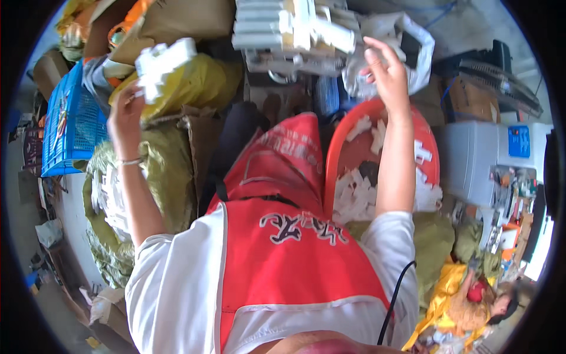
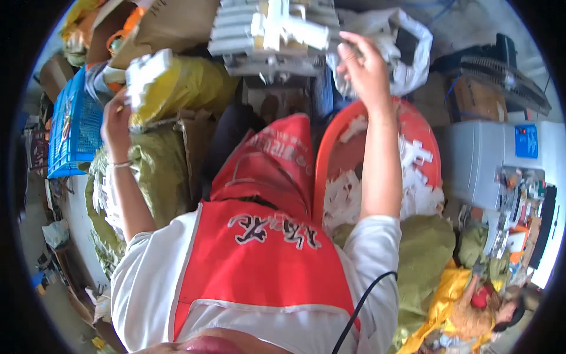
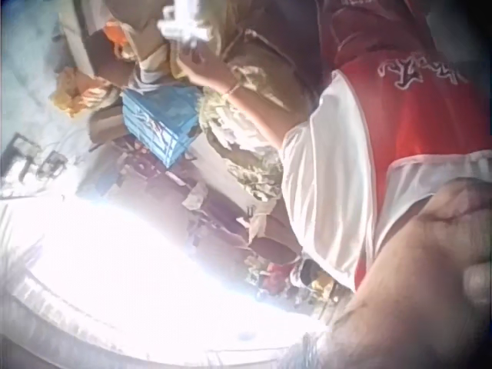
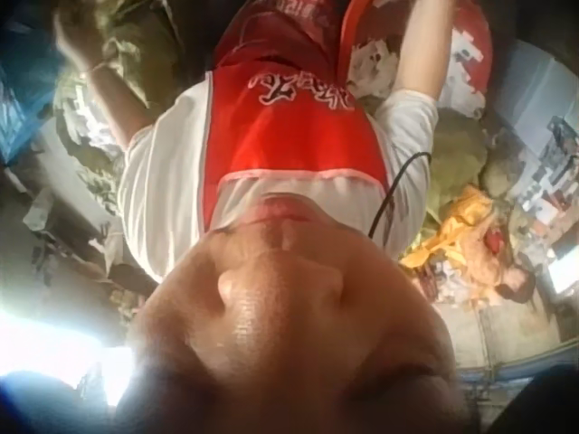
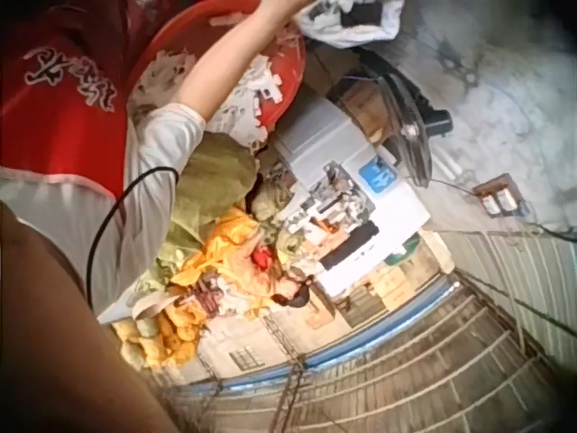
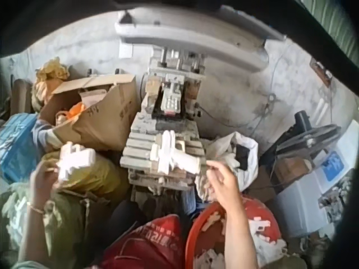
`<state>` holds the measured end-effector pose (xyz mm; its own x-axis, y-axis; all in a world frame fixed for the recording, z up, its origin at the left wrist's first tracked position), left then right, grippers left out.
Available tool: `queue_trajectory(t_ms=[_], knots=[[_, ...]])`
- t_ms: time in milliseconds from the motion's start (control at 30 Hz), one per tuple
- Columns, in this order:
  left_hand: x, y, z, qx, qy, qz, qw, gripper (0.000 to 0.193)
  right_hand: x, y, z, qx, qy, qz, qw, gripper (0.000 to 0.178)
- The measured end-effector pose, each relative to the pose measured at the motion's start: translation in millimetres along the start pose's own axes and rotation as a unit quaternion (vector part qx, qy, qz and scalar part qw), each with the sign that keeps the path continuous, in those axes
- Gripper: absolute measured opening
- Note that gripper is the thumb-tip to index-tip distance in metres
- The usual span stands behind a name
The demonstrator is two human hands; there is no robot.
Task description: Manually process plastic components by taking them from a bowl, placing them on a machine for marking or assembly, and then sorting them into bags.
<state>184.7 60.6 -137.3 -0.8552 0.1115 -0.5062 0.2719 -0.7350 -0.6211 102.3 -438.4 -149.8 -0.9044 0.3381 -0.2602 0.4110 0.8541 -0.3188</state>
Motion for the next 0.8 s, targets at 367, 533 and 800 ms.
queue_trajectory(t_ms=[367, 533, 800], knots=[[162, -235, -83, -0.097, -0.219, 0.146, 0.960, 0.026, 128, -15, 340, 0.225, 0.036, -0.075, 0.971, 0.029], [163, -220, -77, -0.128, -0.259, 0.172, 0.942, 0.023, 187, -56, 501, 0.415, 0.279, -0.008, 0.866, 0.059], [98, -143, -88, 0.088, -0.184, 0.160, 0.966, 0.014, 204, -37, 416, 0.376, 0.084, 0.142, 0.912, 0.064]])
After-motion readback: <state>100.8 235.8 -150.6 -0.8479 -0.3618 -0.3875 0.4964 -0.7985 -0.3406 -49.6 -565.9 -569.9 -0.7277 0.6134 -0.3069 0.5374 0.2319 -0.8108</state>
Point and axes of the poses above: each hand's wrist, its own x-axis away from the middle knuckle, its own y-axis out of the palm, z = x × y, the point moved 9 cm from there along -x, towards the middle knuckle, and after that the axes turned 2 degrees about z, right-handed, at the moved point
